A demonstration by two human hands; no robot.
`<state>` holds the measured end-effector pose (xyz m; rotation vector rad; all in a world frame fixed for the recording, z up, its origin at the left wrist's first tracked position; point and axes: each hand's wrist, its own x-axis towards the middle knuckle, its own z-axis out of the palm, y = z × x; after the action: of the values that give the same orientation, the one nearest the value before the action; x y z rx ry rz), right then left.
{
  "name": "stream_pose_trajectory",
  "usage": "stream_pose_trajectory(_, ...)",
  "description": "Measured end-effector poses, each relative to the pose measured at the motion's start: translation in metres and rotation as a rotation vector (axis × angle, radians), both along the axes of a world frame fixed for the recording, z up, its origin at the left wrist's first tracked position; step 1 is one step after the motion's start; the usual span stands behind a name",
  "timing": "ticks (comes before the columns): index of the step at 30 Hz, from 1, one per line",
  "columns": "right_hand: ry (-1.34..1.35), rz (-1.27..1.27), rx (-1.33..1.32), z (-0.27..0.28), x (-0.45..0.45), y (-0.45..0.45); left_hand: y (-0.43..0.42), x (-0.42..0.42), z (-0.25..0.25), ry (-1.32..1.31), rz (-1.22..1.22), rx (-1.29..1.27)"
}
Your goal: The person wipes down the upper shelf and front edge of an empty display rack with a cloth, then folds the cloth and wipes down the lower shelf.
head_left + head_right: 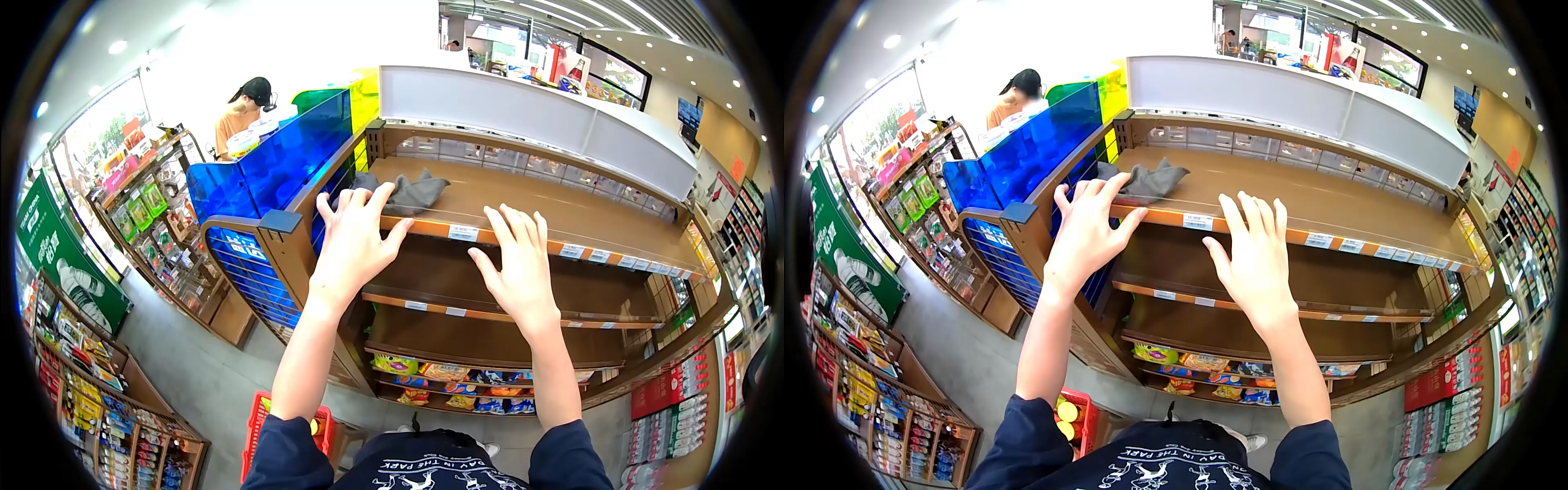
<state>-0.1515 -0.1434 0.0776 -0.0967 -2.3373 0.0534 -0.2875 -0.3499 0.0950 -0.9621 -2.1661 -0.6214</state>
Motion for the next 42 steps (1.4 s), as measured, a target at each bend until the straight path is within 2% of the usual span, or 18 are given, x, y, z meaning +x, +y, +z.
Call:
stream_pose_trajectory(5, 0.0, 0.0, -0.006, 0.0, -0.001, -0.001, -0.001, -0.006, 0.003, 0.103, -0.058, -0.014)
stream_pose_trajectory(7, 0.001, 0.0, -0.006, -0.001, -0.001, -0.001, 0.0, -0.005, 0.004, 0.02, -0.1, 0.045)
stream_pose_trajectory(16, 0.011, -0.01, 0.013, -0.003, -0.002, -0.001, 0.001, -0.004, 0.014, -0.038, -0.131, -0.005)
stream_pose_trajectory(36, 0.042, -0.013, 0.035, -0.003, -0.004, 0.002, 0.012, 0.001, 0.01, 0.005, -0.195, -0.021)
stream_pose_trajectory(38, 0.017, 0.116, -0.084, 0.005, 0.003, 0.008, 0.012, 0.001, 0.009, 0.006, -0.195, -0.012)
stream_pose_trajectory(42, 0.075, -0.044, -0.056, 0.0, 0.021, 0.017, 0.011, 0.001, 0.008, -0.012, -0.21, 0.024)
